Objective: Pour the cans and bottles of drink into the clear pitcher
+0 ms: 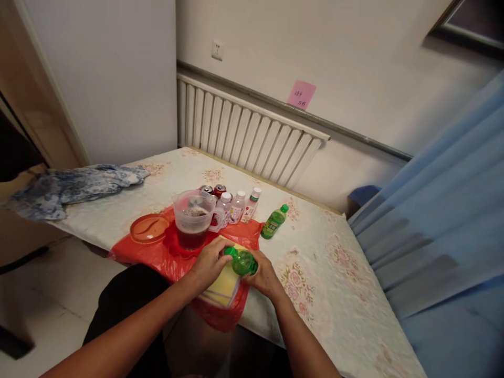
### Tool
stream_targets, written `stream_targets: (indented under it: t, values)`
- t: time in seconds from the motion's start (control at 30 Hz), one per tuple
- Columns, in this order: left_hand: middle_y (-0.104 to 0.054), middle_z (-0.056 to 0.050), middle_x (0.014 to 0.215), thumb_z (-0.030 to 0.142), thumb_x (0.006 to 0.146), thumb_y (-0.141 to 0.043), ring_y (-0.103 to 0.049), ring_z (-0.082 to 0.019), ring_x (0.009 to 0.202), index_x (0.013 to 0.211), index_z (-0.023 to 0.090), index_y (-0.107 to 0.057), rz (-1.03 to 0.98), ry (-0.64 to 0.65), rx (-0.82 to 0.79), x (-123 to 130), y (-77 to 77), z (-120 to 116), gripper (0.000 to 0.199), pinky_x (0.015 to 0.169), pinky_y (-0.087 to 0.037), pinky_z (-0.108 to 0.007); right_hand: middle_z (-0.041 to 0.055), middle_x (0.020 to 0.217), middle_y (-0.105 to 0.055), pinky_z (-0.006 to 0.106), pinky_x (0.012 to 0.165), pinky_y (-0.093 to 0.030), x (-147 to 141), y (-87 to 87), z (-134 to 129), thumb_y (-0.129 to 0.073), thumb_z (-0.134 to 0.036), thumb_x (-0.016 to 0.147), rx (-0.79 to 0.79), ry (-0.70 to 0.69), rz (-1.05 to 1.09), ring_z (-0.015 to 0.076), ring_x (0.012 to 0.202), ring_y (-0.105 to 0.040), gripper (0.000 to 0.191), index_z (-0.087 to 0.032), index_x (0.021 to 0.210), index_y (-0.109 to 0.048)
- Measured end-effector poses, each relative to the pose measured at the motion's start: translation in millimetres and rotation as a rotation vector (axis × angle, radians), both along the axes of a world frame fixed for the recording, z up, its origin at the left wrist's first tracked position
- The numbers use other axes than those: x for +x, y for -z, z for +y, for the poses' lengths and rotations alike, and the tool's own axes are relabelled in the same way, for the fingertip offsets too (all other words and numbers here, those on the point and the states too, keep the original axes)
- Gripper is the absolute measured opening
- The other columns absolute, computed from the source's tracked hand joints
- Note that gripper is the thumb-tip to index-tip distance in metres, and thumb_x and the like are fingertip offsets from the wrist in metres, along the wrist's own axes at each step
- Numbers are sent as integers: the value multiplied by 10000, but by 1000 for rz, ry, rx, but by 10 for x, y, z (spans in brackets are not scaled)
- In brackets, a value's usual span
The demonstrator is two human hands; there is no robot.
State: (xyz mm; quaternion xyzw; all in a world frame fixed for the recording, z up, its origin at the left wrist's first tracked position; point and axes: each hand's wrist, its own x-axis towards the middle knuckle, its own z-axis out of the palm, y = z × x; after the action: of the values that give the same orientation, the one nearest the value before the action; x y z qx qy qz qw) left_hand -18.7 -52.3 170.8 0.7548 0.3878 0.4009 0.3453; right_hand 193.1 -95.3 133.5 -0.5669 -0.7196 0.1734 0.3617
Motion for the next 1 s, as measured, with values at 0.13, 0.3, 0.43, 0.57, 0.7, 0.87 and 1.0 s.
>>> stream_targets:
  t: [0.13,0.3,0.43,0.57,0.7,0.87,1.0]
  values:
    - [-665,-31,930,184,763,-609,-596,-179,790,1089,196,-689,-35,-7,-1,54,-23,53,336,760,-501,-298,77,1091,-691,397,903,-548,19,17,23,-750,-169,600,-54,3,66,265,992,-672,630,-192,1224,-661]
    - [-687,-19,929,190,744,-629,-608,-165,766,1169,190,-653,-92,-7,-1,108,-23,132,425,735,-517,-290,82,1189,-696,418,987,-507,49,46,107,-818,-177,568,-91,-13,217,281,1082,-653,710,-214,1259,-661]
    - [-692,-41,1015,236,780,-629,-619,-154,749,1196,186,-626,-115,-51,2,102,168,204,419,719,-529,-292,44,1161,-720,382,958,-519,105,-2,263,-806,-179,579,-149,2,391,258,1053,-663,693,-225,1255,-659]
    - [-680,-49,896,289,864,-571,-638,-182,741,1087,165,-651,32,-91,17,50,611,253,268,748,-541,-331,6,1025,-748,335,852,-547,149,-52,541,-809,-213,580,-179,79,538,223,915,-683,604,-214,1169,-674]
    - [-693,-86,995,263,910,-530,-678,-214,859,1057,174,-651,192,-70,70,3,1097,263,210,813,-557,-356,18,983,-752,313,797,-546,89,-8,904,-798,-252,593,-138,134,590,206,853,-675,496,-199,1074,-684]
    - [-690,-80,1034,229,971,-465,-673,-221,948,1124,195,-619,328,-86,200,-19,1479,230,220,853,-557,-358,30,947,-750,321,779,-547,-60,162,1370,-787,-284,593,-34,256,573,203,807,-668,457,-189,1028,-684]
    - [-683,-66,1003,242,993,-472,-659,-221,932,1073,211,-620,412,-90,320,-13,1618,191,172,843,-557,-362,19,939,-752,320,783,-556,-164,298,1628,-780,-306,612,16,301,537,200,810,-674,477,-199,1065,-676]
